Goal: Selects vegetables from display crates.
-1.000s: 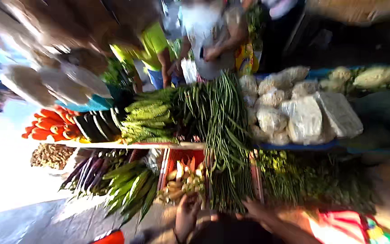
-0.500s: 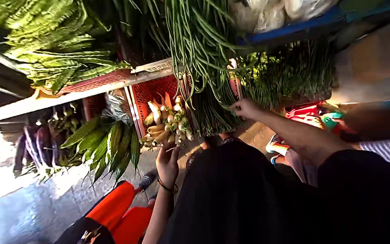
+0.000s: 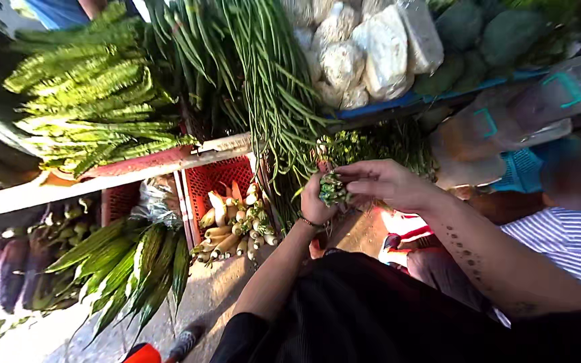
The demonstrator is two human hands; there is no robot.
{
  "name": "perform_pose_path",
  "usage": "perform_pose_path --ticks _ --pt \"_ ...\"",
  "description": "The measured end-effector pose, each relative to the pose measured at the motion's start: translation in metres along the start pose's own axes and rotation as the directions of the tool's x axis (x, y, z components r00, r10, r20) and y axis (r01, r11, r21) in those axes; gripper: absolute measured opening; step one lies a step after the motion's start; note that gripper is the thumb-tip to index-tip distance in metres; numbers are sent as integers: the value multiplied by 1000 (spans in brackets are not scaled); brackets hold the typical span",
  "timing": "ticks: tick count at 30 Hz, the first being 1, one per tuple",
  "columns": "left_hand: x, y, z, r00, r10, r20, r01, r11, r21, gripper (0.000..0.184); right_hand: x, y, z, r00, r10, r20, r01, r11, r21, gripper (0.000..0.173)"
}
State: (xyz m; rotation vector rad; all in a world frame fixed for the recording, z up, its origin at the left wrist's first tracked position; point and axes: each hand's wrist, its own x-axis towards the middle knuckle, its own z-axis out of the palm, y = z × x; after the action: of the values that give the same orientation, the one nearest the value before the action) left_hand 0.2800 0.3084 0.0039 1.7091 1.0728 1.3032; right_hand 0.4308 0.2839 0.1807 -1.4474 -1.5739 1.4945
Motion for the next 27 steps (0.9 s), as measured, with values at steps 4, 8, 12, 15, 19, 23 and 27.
perform_pose_path --ticks 4,8,12,15,19,23,27 --pt "21 64 -27 970 -210 121 221 972 -80 55 -9 20 -27 942 -296 -160 309 949 65 81" --pt "40 106 -35 964 -165 208 195 972 -129 58 -17 -12 -26 767 -594 -244 550 804 -228 95" --pt "47 138 -24 955 -34 295 79 986 -143 55 -14 -78 -57 737 -670 85 613 611 -500 64" --pt "58 161 -18 957 -18 289 59 989 -132 56 9 -92 -78 726 -617 303 688 656 -311 56" --pt "92 205 -32 976 -109 189 161 945 -286 45 41 -52 -112 614 -789 26 743 588 321 92" --pt "194 243 -69 923 -367 112 384 892 -238 37 40 41 -37 811 -522 264 297 756 583 93" --pt "329 197 -92 836 -543 -82 529 837 -139 35 52 50 6 827 -397 398 -128 556 821 61"
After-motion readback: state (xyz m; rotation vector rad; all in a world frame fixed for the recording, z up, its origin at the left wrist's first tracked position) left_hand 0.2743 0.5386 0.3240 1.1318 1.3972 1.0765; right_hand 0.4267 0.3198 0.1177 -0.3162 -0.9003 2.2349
